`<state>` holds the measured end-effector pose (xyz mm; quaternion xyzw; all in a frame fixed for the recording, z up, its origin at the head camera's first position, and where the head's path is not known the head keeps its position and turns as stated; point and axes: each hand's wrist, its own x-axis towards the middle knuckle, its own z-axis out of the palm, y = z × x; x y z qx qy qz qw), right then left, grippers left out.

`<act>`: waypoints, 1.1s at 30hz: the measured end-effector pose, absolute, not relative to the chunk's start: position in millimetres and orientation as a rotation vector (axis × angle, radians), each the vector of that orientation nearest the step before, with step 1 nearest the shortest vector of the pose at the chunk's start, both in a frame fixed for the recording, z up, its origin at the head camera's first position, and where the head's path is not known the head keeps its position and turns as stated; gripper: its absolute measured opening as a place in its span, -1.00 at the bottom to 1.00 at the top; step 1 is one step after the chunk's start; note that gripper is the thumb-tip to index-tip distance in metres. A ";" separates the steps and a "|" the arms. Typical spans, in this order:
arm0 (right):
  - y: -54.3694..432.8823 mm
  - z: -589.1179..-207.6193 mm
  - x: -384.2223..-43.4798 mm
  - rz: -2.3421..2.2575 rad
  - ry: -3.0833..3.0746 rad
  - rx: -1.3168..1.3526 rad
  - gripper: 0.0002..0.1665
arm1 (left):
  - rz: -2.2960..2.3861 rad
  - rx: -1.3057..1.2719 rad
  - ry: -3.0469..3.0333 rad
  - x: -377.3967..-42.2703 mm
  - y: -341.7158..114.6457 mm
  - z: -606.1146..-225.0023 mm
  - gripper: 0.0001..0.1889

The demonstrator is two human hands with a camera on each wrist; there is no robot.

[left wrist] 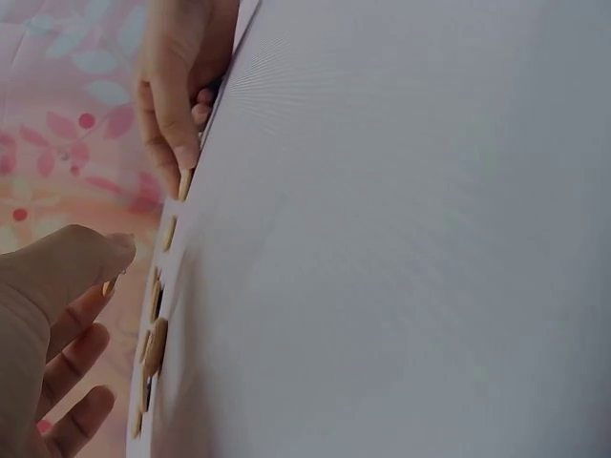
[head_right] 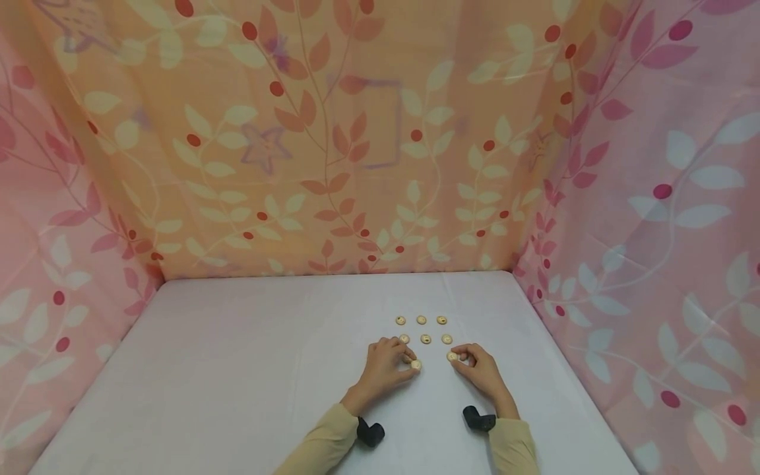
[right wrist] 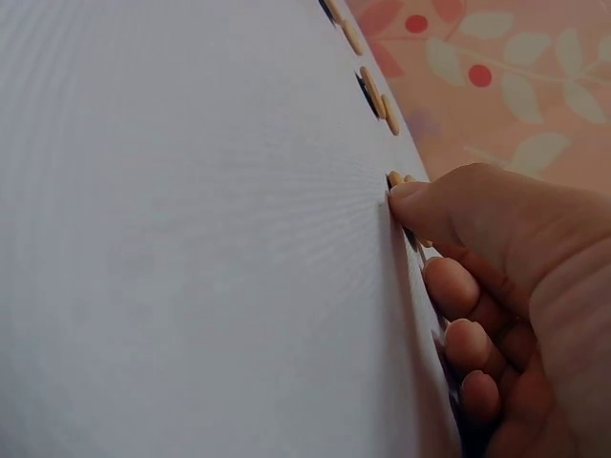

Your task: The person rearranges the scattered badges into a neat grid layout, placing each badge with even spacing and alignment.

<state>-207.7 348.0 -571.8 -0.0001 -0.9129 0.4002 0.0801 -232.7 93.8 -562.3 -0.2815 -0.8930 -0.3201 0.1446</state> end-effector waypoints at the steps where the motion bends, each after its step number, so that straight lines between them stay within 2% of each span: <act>1: 347.9 -571.7 -207.9 1.203 -2.731 -0.008 -0.70 | -0.904 -0.802 -2.575 -233.5 96.9 -562.4 -0.82; 17: 349.5 -576.3 -208.5 1.241 -2.725 -0.021 -0.71 | -0.831 -0.685 -2.578 -241.4 132.5 -570.0 -0.83; 33: 348.3 -573.0 -206.6 1.266 -2.712 -0.017 -0.68 | -0.799 -0.632 -2.579 -242.4 139.2 -569.7 -0.77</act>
